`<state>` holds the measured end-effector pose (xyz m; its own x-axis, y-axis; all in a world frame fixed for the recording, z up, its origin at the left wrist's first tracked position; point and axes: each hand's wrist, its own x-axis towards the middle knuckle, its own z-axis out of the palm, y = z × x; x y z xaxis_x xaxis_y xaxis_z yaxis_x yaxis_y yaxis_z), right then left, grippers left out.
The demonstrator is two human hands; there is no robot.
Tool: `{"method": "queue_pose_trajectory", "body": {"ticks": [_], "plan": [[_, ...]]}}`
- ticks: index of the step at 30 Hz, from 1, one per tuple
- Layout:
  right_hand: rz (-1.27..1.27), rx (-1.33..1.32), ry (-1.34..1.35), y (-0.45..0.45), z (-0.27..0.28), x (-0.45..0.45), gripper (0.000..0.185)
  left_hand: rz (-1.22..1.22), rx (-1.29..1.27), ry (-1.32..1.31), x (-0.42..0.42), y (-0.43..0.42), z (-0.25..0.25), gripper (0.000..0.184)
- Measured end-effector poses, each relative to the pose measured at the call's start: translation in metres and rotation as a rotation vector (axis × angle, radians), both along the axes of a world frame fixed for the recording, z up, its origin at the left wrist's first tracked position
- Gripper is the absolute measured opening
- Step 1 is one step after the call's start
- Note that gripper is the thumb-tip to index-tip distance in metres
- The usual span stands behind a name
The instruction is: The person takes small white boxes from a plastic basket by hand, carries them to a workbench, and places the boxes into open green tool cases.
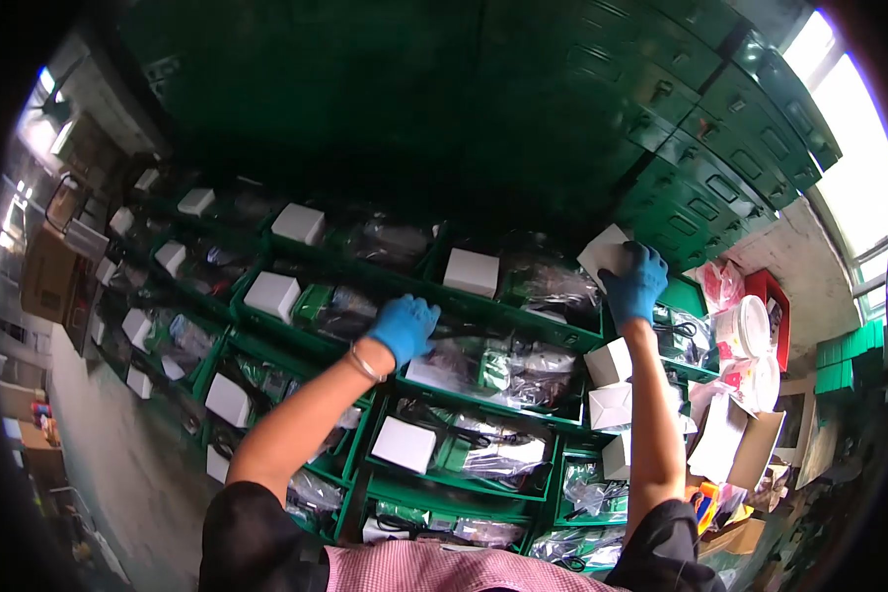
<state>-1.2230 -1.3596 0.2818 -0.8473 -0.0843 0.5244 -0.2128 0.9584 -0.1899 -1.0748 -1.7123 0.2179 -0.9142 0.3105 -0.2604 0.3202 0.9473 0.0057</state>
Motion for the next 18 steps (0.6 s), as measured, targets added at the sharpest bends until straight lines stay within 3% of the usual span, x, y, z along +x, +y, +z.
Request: {"method": "queue_pose_trajectory", "body": {"ticks": [1,4,6,8,10,12,15,18], "plan": [[0.157,-0.066,0.102,-0.011,0.008,0.022,0.065,-0.017,0.027,-0.067,-0.010,-0.006,0.000,0.059],[0.584,-0.535,-0.156,-0.059,0.013,0.095,0.072,-0.058,0.104,-0.236,-0.033,-0.014,0.013,0.058],[0.750,-0.359,-0.149,-0.098,0.011,0.138,0.071,-0.059,0.222,-0.318,-0.045,-0.018,0.014,0.057],[0.744,-0.010,-0.131,-0.131,-0.019,0.166,0.054,-0.038,0.402,-0.394,-0.051,-0.034,-0.001,0.054],[0.730,-0.113,-0.216,-0.163,-0.045,0.188,0.054,0.072,0.501,-0.494,-0.051,-0.037,0.017,0.048],[0.662,-0.113,-0.240,-0.179,-0.034,0.202,0.049,0.109,0.591,-0.545,-0.054,-0.043,0.005,0.043],[0.633,-0.193,-0.322,-0.175,-0.041,0.200,0.049,-0.036,0.431,-0.464,-0.056,-0.037,-0.004,0.039],[0.699,-0.246,-0.402,-0.157,-0.046,0.200,0.057,-0.047,0.289,-0.207,-0.040,-0.017,0.010,0.035]]}}
